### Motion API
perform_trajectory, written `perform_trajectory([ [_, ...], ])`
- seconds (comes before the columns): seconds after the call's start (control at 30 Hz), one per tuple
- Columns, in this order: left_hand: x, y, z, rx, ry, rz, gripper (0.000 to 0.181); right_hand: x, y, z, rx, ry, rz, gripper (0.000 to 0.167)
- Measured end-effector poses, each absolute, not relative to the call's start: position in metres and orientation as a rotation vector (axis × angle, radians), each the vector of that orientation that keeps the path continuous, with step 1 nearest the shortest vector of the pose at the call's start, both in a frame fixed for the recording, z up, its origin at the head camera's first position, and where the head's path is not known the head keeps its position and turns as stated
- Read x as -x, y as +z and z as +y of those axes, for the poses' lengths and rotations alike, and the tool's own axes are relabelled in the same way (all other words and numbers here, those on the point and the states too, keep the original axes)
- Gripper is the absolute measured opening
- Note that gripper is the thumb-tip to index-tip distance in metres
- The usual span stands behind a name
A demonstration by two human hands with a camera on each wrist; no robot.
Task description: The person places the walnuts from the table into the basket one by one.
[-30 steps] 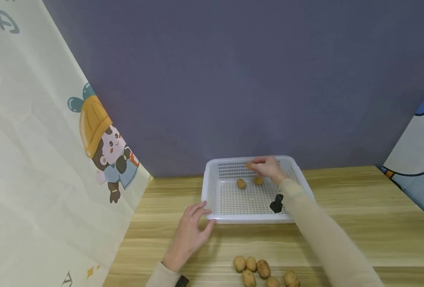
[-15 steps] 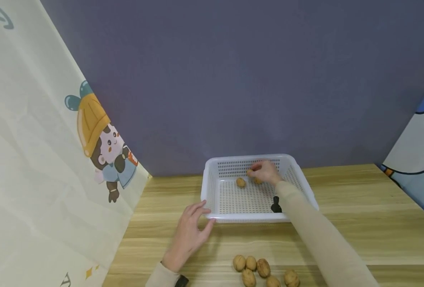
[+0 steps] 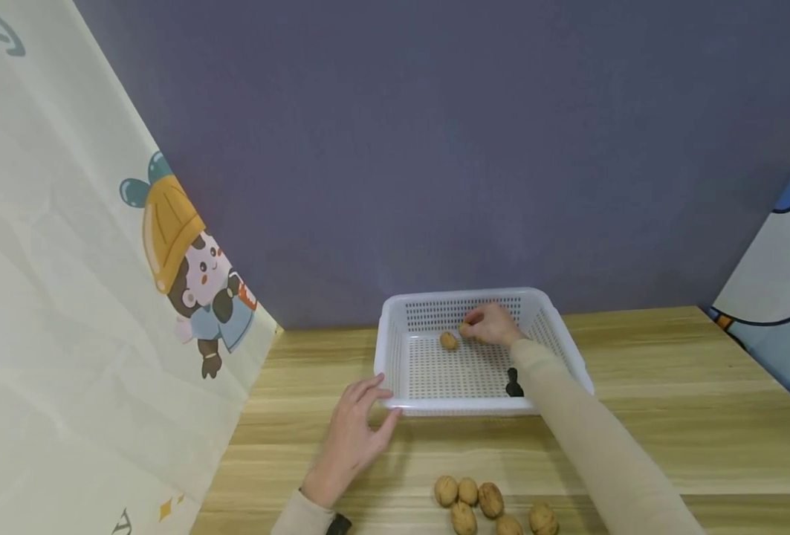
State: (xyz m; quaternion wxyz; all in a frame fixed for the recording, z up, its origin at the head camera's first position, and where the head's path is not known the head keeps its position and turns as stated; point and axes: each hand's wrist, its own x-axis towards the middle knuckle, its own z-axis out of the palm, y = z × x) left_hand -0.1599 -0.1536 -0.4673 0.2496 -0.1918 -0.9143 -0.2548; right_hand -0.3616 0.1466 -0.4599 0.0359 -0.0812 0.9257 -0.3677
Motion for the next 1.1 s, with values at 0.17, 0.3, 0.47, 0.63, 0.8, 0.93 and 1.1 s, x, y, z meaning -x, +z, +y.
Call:
perform_trajectory([
  [0.17,0.159,-0.467,-0.153,0.521,-0.700,-2.500,0.030,0.359,-0.460,0.147,0.238,-1.135,2.842,0.036],
  [0.3,0.159,-0.468,-0.151,0.523,-0.699,-2.511,0.030,0.357,-0.455,0.151,0.264,-1.128,2.824,0.038],
  [0.47,0.160,-0.469,-0.151,0.518,-0.711,-2.510,0.030,0.355,-0.430,0.155,0.402,-1.137,2.797,0.041],
  [0.63,0.160,-0.467,-0.152,0.503,-0.724,-2.501,0.030,0.343,-0.394,0.161,0.519,-1.199,2.763,0.046],
  [0.8,0.159,-0.466,-0.152,0.500,-0.719,-2.503,0.030,0.323,-0.375,0.166,0.491,-1.426,2.547,0.055],
  [0.93,0.160,-0.467,-0.153,0.505,-0.713,-2.492,0.030,0.300,-0.371,0.167,0.463,-1.590,2.384,0.060],
  [1.1,0.161,-0.469,-0.154,0.516,-0.709,-2.478,0.030,0.267,-0.371,0.163,0.499,-1.708,2.320,0.050],
])
